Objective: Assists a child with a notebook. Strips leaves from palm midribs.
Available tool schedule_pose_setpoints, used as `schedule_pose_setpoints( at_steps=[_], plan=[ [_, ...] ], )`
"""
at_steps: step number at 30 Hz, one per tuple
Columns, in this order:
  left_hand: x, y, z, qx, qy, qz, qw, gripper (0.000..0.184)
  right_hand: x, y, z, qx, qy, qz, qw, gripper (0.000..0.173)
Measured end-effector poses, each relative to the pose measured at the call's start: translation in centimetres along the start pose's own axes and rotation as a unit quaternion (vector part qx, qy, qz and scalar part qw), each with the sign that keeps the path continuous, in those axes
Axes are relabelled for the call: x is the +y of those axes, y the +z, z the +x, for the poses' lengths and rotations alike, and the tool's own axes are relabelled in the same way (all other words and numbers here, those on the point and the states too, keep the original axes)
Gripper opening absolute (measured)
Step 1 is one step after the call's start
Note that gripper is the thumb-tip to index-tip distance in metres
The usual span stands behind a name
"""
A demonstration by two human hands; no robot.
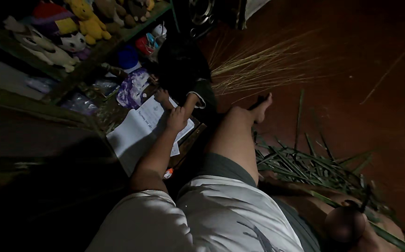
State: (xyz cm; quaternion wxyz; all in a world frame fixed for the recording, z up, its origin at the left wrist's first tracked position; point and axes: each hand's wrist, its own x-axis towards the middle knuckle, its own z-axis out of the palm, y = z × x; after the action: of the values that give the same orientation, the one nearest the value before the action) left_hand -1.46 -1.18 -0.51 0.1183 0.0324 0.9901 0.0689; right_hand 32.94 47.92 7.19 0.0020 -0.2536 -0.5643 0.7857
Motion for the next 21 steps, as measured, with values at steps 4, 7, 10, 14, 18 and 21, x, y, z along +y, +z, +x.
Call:
schedule_pose_setpoints(
  at_steps=[4, 7, 10, 14, 18, 21],
  plan=[
    [-1.8, 0.3, 1.4, -0.005, 0.035, 0.0, 0.999, 0.066, 0.1, -0.1, 0.1, -0.007, 0.005, 0.018, 1.0, 0.034],
    [-3.3, -0.1, 2.3, 0.027, 0.062, -0.073, 0.995, 0.048, -0.2, -0.5, 0.3, -0.051, -0.003, 0.037, 0.998, 0.034],
    [-4.0, -1.7, 2.7, 0.069, 0.031, -0.092, 0.993, 0.034, -0.7, -1.2, 0.6, -0.093, -0.016, 0.053, 0.994, 0.034],
    [-6.5, -2.7, 4.7, 0.071, -0.035, -0.032, 0.996, 0.046, -1.1, -1.2, 0.6, -0.089, -0.027, 0.069, 0.993, 0.032],
    [-8.4, -3.7, 6.7, 0.047, -0.015, 0.068, 0.996, 0.05, -1.2, -1.1, 0.5, -0.054, -0.033, 0.058, 0.996, 0.031],
    [-8.9, -4.0, 7.9, 0.001, -0.031, 0.115, 0.993, 0.051, -1.5, -0.8, 0.3, -0.011, -0.029, 0.046, 0.998, 0.032]
  ],
)
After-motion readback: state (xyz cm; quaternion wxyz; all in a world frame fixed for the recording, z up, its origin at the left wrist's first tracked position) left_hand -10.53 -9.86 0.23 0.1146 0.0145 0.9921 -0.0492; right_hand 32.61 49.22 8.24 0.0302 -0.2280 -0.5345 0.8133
